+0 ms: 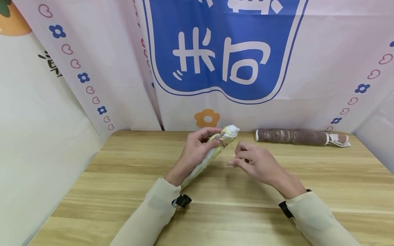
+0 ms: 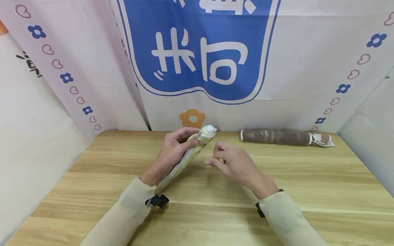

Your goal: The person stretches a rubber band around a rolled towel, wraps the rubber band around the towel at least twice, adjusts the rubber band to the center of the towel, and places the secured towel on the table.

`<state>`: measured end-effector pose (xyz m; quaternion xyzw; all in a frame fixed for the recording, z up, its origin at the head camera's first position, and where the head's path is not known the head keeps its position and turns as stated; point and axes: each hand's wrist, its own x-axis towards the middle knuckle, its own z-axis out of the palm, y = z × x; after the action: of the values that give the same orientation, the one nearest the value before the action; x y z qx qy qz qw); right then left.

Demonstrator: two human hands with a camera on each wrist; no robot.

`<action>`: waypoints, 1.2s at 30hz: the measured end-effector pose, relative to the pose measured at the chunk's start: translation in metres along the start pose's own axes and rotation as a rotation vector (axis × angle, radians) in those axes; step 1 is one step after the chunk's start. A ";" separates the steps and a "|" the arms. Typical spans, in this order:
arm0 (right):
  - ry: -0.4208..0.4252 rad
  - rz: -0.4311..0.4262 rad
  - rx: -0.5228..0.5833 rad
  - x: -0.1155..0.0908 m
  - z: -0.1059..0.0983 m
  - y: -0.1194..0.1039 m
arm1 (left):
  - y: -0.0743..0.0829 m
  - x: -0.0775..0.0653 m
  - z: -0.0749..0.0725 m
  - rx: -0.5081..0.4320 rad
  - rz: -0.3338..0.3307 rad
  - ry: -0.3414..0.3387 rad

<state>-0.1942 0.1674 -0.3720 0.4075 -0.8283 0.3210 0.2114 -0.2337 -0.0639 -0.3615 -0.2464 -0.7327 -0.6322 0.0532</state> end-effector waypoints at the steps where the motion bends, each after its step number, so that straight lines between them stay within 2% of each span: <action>1: 0.016 0.035 -0.039 0.000 0.000 0.000 | 0.000 0.000 0.000 0.003 0.000 0.001; 4: 0.041 0.141 -0.128 -0.001 -0.001 0.002 | 0.000 -0.001 -0.001 0.014 -0.001 -0.002; 7: 0.050 0.143 -0.126 -0.002 0.001 0.004 | -0.003 -0.001 -0.001 0.014 0.001 -0.003; 9: 0.062 0.079 -0.039 -0.002 0.002 0.005 | -0.004 -0.001 -0.001 0.013 0.000 0.006; 12: 0.071 -0.067 0.141 0.001 0.005 0.004 | -0.004 0.000 -0.002 0.015 0.001 0.018; 14: 0.088 -0.159 0.204 0.005 0.006 0.002 | -0.004 0.000 -0.002 0.023 -0.003 0.024; 16: 0.118 -0.245 0.203 0.008 0.007 -0.001 | -0.003 0.000 -0.002 0.028 -0.017 0.030; 18: 0.159 -0.314 0.152 0.011 0.007 -0.003 | -0.003 0.000 -0.002 0.029 -0.035 0.039; 21: 0.188 -0.359 0.076 0.012 0.008 -0.006 | -0.004 -0.001 -0.003 0.043 -0.052 0.051; 23: 0.181 -0.338 0.026 0.011 0.008 -0.008 | -0.004 -0.001 -0.003 0.055 -0.049 0.053; 30: 0.116 -0.160 -0.135 0.006 0.006 -0.014 | -0.005 0.001 -0.004 0.080 -0.046 0.079; 32: 0.137 -0.142 -0.188 0.006 0.006 -0.015 | -0.005 0.002 -0.004 0.086 -0.050 0.087; 36: 0.258 -0.110 -0.316 0.006 0.008 -0.014 | -0.003 0.002 -0.005 0.102 -0.066 0.116</action>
<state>-0.1869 0.1522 -0.3689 0.3695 -0.8109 0.2248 0.3942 -0.2379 -0.0682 -0.3622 -0.1820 -0.7673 -0.6087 0.0874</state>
